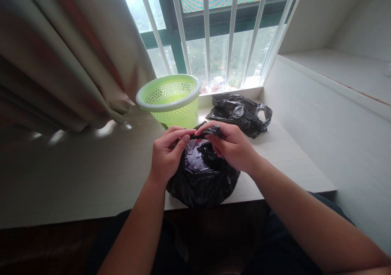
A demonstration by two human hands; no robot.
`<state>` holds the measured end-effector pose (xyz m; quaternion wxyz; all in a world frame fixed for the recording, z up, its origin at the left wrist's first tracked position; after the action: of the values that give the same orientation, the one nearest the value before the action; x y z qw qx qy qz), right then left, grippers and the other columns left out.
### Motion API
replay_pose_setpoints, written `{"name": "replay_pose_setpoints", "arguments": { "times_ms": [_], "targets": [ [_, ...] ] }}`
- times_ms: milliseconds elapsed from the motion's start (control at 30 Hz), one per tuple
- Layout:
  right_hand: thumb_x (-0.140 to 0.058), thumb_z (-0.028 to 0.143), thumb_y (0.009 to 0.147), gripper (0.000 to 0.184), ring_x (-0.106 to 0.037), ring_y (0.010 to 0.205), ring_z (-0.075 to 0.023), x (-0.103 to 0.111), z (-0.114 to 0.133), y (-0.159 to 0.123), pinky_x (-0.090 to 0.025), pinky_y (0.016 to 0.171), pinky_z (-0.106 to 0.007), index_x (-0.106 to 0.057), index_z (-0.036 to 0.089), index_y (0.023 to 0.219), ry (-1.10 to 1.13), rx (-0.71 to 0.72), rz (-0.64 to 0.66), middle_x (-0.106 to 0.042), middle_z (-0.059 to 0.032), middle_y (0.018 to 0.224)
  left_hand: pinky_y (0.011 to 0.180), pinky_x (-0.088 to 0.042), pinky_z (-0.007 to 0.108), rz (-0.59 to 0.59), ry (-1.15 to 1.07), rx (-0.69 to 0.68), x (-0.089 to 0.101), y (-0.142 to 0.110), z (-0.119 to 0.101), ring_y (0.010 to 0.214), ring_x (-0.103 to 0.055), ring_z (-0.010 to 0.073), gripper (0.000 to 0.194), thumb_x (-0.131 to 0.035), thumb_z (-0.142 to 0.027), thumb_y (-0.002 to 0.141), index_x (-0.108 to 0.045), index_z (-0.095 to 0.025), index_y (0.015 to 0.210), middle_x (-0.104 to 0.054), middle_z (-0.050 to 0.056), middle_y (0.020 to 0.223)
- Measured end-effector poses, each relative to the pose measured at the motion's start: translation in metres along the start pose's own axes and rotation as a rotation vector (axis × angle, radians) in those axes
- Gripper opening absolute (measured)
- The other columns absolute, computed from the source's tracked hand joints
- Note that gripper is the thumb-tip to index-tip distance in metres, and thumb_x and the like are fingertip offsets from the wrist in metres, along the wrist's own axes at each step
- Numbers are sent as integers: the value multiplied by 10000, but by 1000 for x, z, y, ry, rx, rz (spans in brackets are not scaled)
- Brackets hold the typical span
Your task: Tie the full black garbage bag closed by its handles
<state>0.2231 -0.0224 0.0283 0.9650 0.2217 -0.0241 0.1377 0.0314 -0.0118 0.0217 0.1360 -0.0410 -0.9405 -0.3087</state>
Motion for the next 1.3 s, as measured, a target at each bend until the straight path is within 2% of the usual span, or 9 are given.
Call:
{"name": "replay_pose_setpoints", "arguments": {
  "times_ms": [167, 533, 767, 867, 1000, 1133, 1300],
  "targets": [
    [-653, 389, 1022, 225, -601, 693, -134, 0, 1, 0, -427, 579, -242, -777, 203, 1049, -19, -21, 5, -738, -34, 894, 844, -565, 274, -12, 20, 5, 1, 0, 0, 940, -684, 173, 163, -757, -301, 964, -869, -274, 1079, -731, 52, 1020],
    [-632, 358, 1029, 228, -590, 681, -126, 0, 1, 1, -418, 578, -243, -782, 188, 1054, -46, -28, 18, -767, -45, 938, 852, -525, 295, -78, -12, -62, 3, 3, -3, 923, -676, 167, 128, -801, -201, 907, -853, -266, 1005, -745, 22, 943],
    [-635, 360, 1032, 226, -532, 572, -95, 0, -5, 0, -411, 534, -239, -766, 185, 1089, -32, -58, 24, -758, -26, 905, 867, -526, 317, -85, 3, -7, 5, 2, -3, 931, -685, 185, 122, -782, -219, 908, -840, -256, 1009, -752, 23, 949],
    [-641, 384, 1026, 240, -549, 565, -103, 1, -6, 1, -427, 540, -253, -768, 184, 1070, -30, -73, 3, -761, -36, 924, 857, -523, 312, -89, -9, 0, 6, 2, -3, 930, -685, 181, 133, -773, -217, 913, -841, -261, 1018, -752, 21, 958],
    [-648, 370, 1017, 227, -610, 646, -134, 3, -5, 2, -466, 612, -273, -775, 183, 1024, -52, -60, -27, -758, -43, 919, 856, -537, 322, -100, -3, 29, 7, 2, -1, 944, -695, 191, 125, -766, -245, 920, -840, -261, 1019, -752, 28, 971],
    [-657, 330, 1004, 192, -667, 806, -174, 5, -4, 2, -502, 700, -288, -784, 186, 1009, -86, -19, -46, -770, -60, 990, 888, -550, 327, -102, -4, 47, 8, 2, 1, 982, -704, 198, 126, -765, -262, 922, -839, -264, 1024, -759, 27, 984],
    [-659, 314, 997, 177, -681, 916, -207, 7, -4, 3, -514, 766, -307, -784, 189, 1004, -107, -10, -56, -775, -70, 1028, 905, -549, 314, -120, -17, 60, 10, 2, 3, 976, -707, 186, 121, -766, -257, 918, -838, -261, 1015, -771, 17, 978]
  ]
}}
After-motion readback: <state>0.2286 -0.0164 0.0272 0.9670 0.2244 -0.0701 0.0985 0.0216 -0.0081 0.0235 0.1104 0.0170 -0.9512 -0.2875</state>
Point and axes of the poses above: each hand's wrist, its own y-axis towards the middle knuckle, its own x-axis out of the back of the hand, z = x × y, the point moved 4 cm from there along y, towards the middle knuckle
